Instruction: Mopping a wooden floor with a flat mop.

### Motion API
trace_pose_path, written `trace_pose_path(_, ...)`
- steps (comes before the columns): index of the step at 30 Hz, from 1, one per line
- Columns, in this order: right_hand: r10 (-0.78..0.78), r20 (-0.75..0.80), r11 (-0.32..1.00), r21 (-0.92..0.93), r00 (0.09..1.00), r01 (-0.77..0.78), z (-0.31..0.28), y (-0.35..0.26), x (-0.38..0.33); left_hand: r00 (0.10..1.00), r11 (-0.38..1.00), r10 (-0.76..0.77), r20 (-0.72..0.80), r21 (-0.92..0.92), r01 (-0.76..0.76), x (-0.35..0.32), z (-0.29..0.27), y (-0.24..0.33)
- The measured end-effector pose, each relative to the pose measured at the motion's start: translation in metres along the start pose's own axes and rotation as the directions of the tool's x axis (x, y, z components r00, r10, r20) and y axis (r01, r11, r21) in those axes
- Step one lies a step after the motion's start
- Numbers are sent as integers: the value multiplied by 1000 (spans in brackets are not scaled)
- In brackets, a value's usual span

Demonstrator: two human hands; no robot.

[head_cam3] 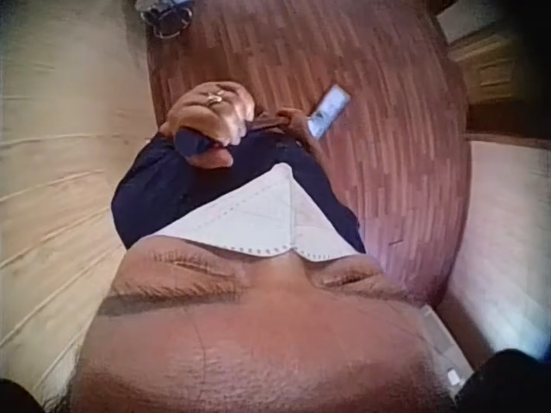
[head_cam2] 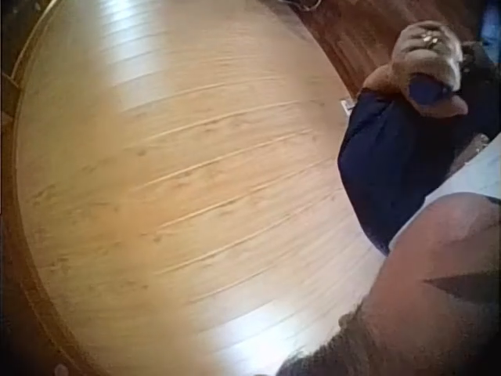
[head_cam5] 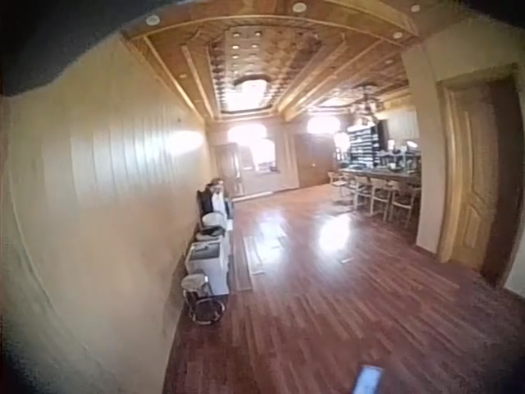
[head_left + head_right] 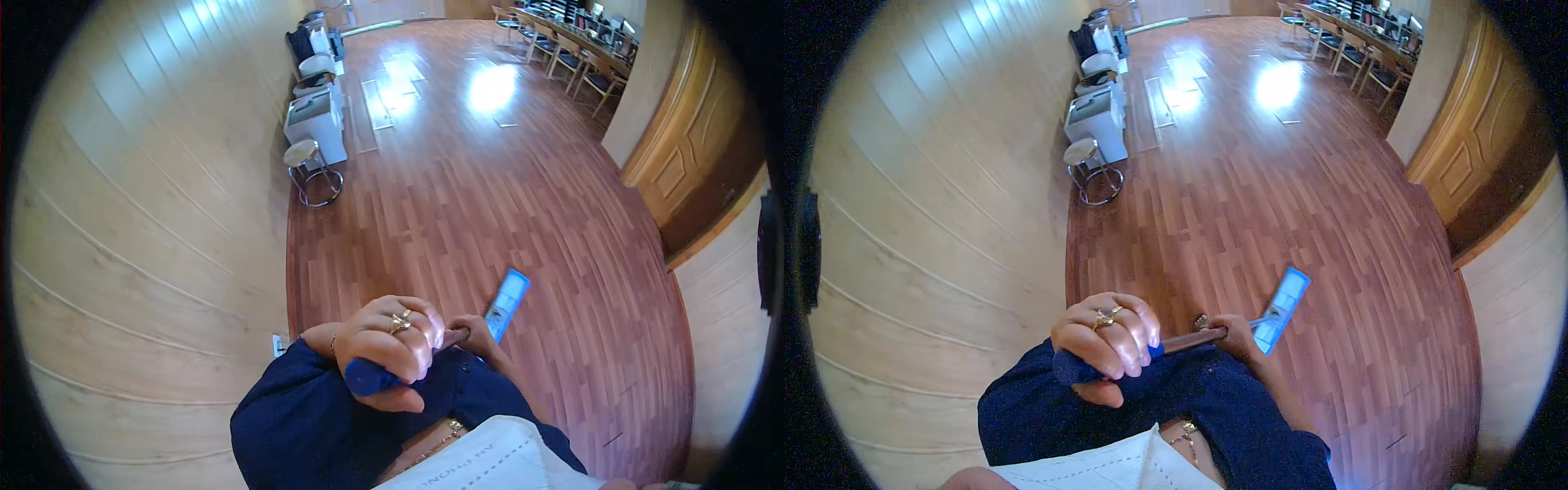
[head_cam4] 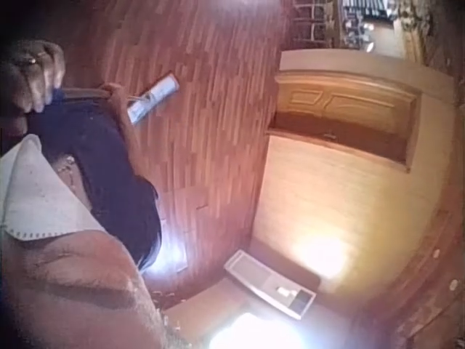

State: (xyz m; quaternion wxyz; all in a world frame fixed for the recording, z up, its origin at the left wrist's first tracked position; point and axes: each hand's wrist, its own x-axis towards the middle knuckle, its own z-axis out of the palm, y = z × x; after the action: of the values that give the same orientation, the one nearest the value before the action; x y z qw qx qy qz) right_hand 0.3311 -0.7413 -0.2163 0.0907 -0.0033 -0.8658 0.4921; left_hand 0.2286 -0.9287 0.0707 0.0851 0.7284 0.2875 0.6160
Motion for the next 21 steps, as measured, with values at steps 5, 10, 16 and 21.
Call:
trace_pose_path(5, 71, 81, 965, 246, 994, -89, 11, -12, 19, 999, 992, 38, 25, 116, -41, 1, 7, 5)
trace_pose_path(10, 79, 70, 978, 188, 994, -91, 3, -14, 12, 995, 989, 87, 45, 118, -92, 8, 19, 1)
trace_pose_path(16, 364, -80, 864, 401, 928, -304, -5, 44, -50, 989, 992, 101, 109, -85, -92, 17, 23, -34)
trace_pose_path(21, 292, -467, 953, 65, 834, -297, -41, 41, -117, 979, 966, 83, 188, -255, -33, 13, 53, -90)
